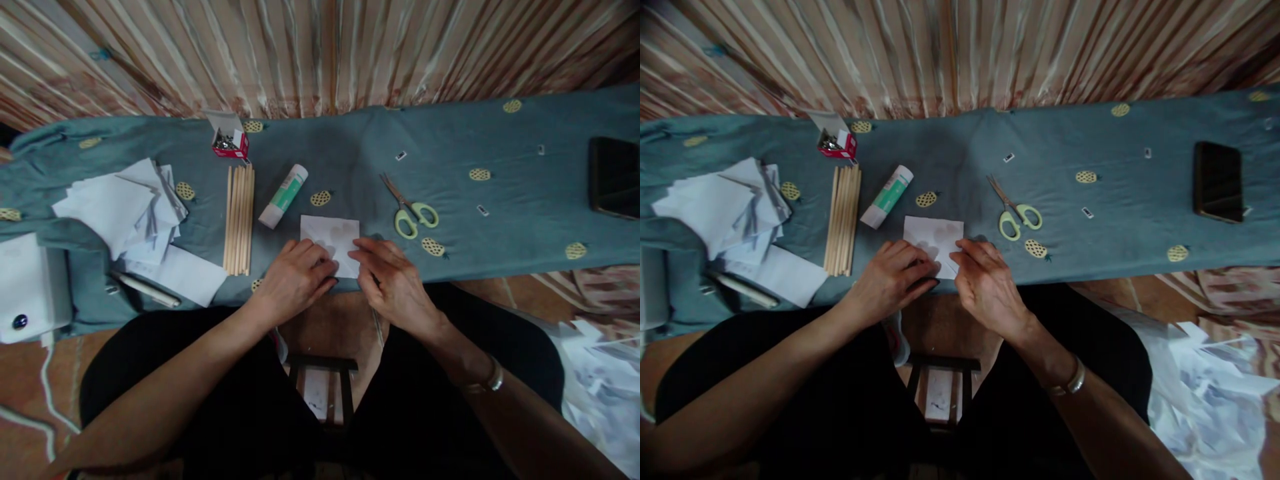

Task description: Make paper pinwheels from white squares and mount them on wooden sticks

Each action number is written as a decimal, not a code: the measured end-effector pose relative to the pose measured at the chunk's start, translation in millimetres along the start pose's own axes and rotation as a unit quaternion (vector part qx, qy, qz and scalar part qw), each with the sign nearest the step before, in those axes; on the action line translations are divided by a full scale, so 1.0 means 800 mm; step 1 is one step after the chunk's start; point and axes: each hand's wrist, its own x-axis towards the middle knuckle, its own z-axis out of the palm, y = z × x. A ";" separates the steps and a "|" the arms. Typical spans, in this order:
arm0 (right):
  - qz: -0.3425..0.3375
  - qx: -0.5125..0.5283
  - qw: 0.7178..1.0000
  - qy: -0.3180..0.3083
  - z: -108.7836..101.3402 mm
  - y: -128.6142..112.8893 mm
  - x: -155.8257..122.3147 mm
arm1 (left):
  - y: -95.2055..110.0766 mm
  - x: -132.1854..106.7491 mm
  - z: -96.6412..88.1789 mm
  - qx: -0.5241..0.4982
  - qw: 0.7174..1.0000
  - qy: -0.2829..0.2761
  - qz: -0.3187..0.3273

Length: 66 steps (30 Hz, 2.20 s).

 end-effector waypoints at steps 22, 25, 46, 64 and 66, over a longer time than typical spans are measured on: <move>0.080 0.141 0.986 -0.038 -0.006 0.004 0.006 | 0.017 -0.012 -0.001 -0.026 0.998 0.054 0.016; 0.067 0.107 0.992 -0.027 -0.002 0.002 0.006 | 0.017 -0.012 0.000 -0.032 0.998 0.052 0.021; 0.085 0.076 0.993 0.001 0.004 -0.001 0.006 | 0.017 -0.012 0.008 -0.106 0.993 0.057 0.011; 0.079 0.079 0.994 -0.002 0.004 0.001 0.007 | 0.020 -0.012 0.011 -0.129 0.988 0.083 0.008; 0.081 0.081 0.993 -0.004 0.005 0.001 0.006 | 0.020 -0.012 0.010 -0.130 0.988 0.080 0.008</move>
